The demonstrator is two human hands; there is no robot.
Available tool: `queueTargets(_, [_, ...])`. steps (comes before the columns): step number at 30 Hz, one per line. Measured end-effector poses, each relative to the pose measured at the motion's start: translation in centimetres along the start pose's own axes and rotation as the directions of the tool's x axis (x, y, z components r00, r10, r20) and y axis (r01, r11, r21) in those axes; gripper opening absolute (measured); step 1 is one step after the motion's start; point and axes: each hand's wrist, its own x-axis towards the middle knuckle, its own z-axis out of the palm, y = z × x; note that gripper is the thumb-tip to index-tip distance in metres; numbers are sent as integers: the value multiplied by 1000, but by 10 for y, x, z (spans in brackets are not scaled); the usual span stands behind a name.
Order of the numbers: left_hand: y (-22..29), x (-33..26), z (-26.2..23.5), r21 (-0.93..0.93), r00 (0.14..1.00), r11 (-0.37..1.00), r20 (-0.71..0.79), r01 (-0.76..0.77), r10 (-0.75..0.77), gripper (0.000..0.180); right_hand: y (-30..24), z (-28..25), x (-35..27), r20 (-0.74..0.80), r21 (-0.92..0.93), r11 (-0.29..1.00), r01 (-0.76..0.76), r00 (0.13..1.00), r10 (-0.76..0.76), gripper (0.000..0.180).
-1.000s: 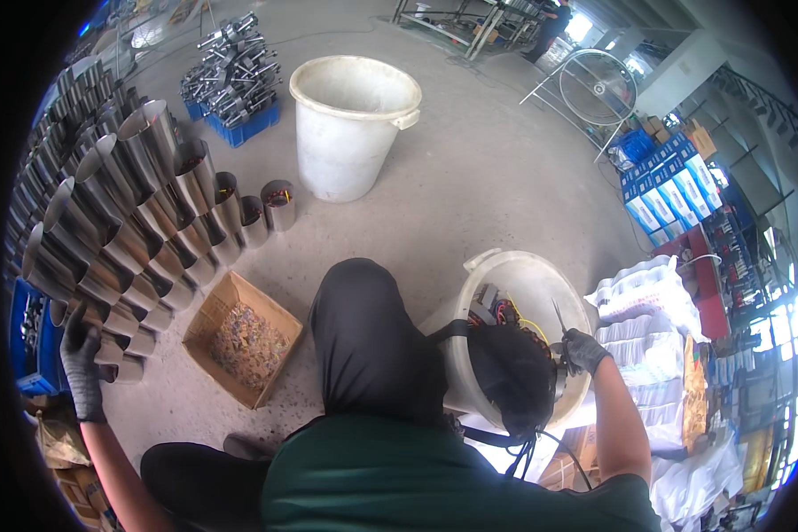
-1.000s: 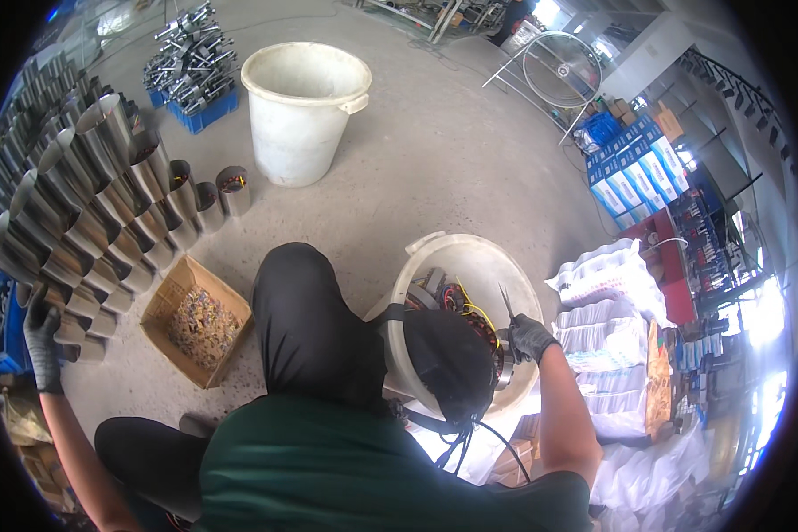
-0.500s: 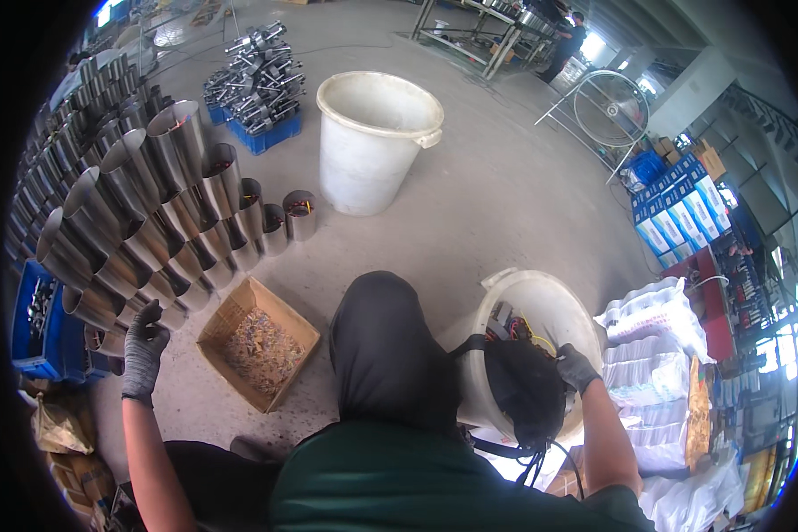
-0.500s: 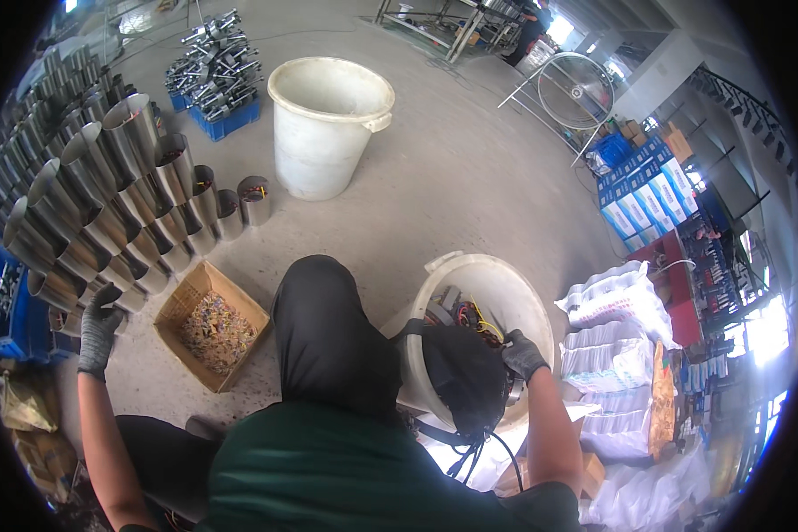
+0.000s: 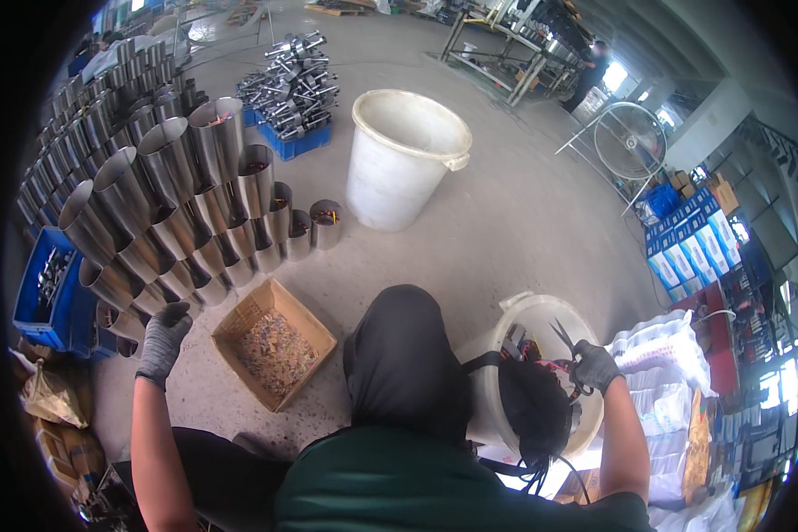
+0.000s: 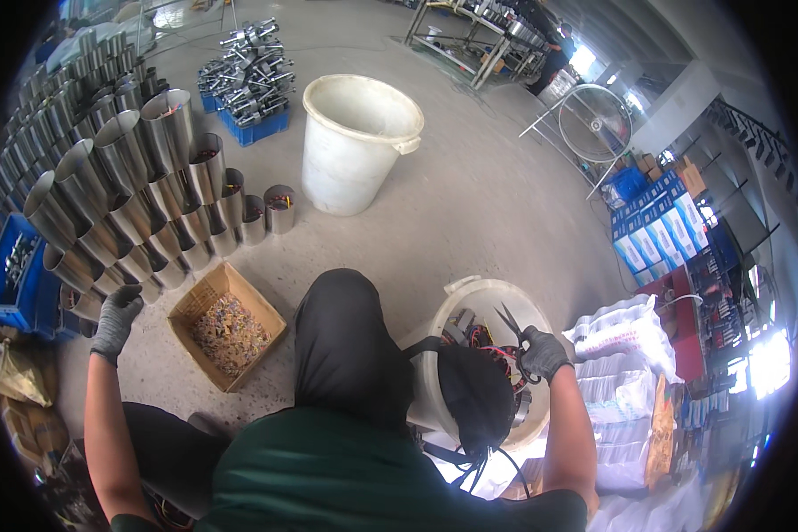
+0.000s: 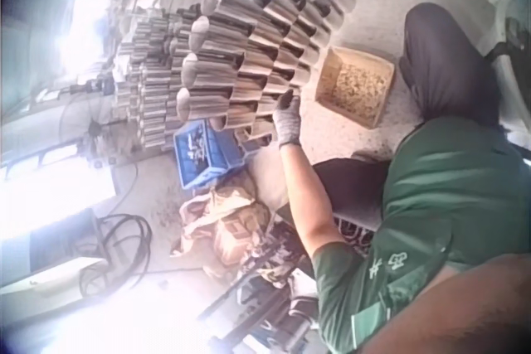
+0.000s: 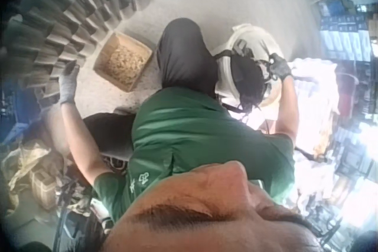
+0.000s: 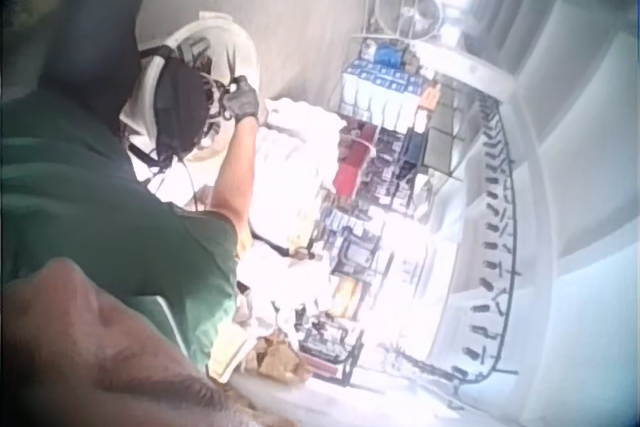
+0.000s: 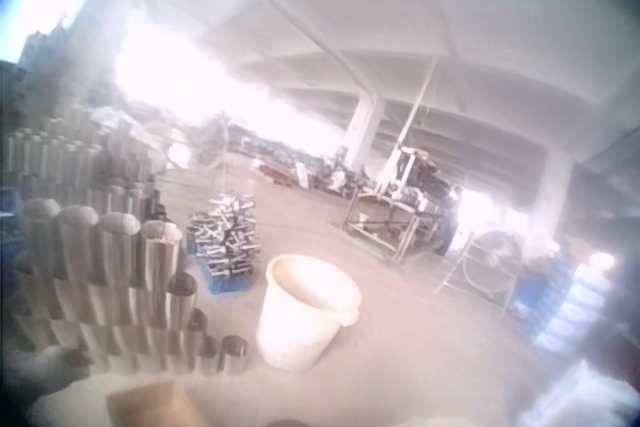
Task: The recorder is assembling motor stator components into metal cylinders using scissors to trim wires and a manual press to fit the pieces together.
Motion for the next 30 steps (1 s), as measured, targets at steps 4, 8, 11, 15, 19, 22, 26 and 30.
queueTargets(4, [5, -1, 7, -33, 1000, 999, -7, -21, 21, 31, -14, -17, 5, -104, -29, 997, 70, 992, -72, 33])
queueTargets(8, [12, -8, 7, 4, 999, 999, -39, -36, 36, 31, -39, -39, 6, -272, -71, 997, 22, 961, -41, 29])
queueTargets(11, [9, -10, 7, -4, 996, 997, -50, -73, 73, 32, -45, -49, 3, -362, -76, 995, 58, 929, -82, 30])
queueTargets(15, [19, -17, 6, 20, 998, 998, -36, -54, 55, 29, -29, -32, 7, -461, -36, 989, 144, 876, -144, 35])
queueTargets(19, [8, -18, 5, 62, 998, 997, -27, -55, 57, 29, -2, -33, 22, -266, 116, 992, 45, 964, -13, 34])
queueTargets(22, [14, -19, 9, 108, 995, 989, 34, -97, 94, 30, 42, 3, 47, -221, 192, 981, 17, 975, 27, 37])
queueTargets(26, [20, -23, 13, 134, 990, 981, 44, -137, 133, 29, 49, 49, 55, -224, 137, 991, -12, 974, 42, 39])
queueTargets(30, [30, -30, 17, 160, 988, 978, 95, -135, 121, 30, 61, 37, 54, -330, 246, 969, -7, 939, 91, 30])
